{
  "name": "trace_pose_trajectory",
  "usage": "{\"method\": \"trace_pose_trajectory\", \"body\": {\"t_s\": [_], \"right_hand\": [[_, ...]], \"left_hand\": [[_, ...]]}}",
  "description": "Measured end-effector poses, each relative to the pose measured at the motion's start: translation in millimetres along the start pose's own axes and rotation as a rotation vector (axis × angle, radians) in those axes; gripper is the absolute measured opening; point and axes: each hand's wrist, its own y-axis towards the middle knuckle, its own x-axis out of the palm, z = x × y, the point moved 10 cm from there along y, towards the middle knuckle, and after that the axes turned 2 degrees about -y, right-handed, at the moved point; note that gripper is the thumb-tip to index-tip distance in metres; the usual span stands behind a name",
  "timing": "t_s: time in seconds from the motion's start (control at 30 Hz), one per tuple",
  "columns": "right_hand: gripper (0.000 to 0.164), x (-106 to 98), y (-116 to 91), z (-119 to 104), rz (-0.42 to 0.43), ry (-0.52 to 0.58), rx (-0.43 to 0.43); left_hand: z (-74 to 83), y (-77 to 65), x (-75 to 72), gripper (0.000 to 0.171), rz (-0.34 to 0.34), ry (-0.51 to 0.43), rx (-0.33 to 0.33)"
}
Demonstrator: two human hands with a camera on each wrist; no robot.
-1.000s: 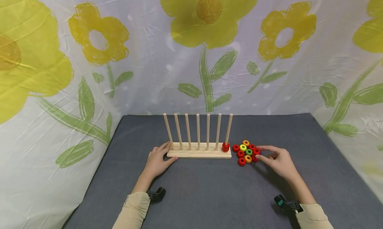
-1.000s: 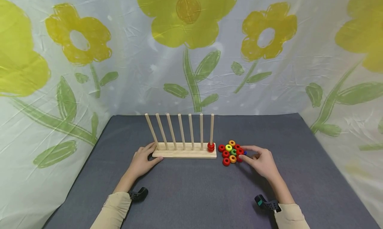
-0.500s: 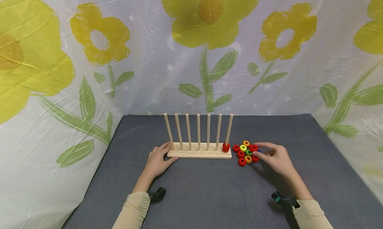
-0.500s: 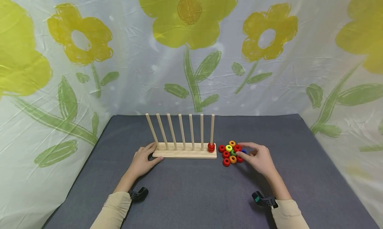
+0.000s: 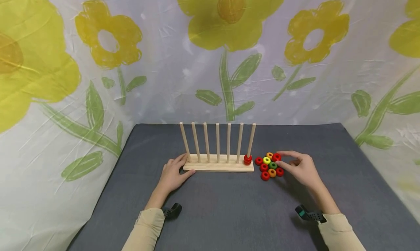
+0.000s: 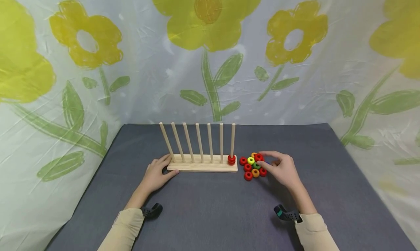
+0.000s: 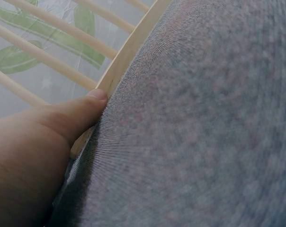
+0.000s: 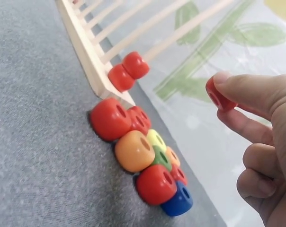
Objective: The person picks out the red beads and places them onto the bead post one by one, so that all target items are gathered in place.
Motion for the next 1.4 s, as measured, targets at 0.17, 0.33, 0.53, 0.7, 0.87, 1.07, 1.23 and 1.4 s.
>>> {"method": "trace_pose_trajectory", "body": {"t_s": [0.17, 0.33, 0.53, 0.7, 0.87, 1.07, 1.23, 1.4], "right_hand": [[0.033, 0.3, 5.9, 11.9, -0.006, -0.025, 0.018], [0.034, -0.4, 8.3, 7.4, -0.005, -0.013, 0.013], [0.032, -3.6, 6.9, -27.1, -0.009, 0.010, 0.002], [0.032, -4.8, 8.5, -32.7, -0.008, 0.009, 0.007], [0.033, -2.8, 11.9, -24.2, -0.001, 0.012, 0.001], [0.033, 2.7, 19.3, -2.7, 0.000, 0.019, -0.014], [0.032, 4.7, 22.2, -1.8, 0.000, 0.045, -0.034], [0.030, 6.3, 23.7, -2.8, 0.000, 0.049, -0.042]], "left_hand": [[-0.6, 1.0, 0.7, 0.084, -0.023, 0.006, -0.014], [-0.3, 0.8, 0.1, 0.083, -0.029, -0.002, -0.021], [0.5, 1.0, -0.6, 0.084, -0.027, -0.003, -0.019], [1.4, 0.3, -1.5, 0.083, -0.025, -0.008, -0.024], [2.3, 0.0, -2.1, 0.083, -0.025, -0.011, -0.027], [2.3, -0.1, -1.9, 0.083, -0.020, -0.011, -0.026], [1.8, -0.1, -2.0, 0.082, -0.002, -0.012, -0.014], [1.0, -0.2, -1.2, 0.083, -0.005, -0.002, -0.011]]}}
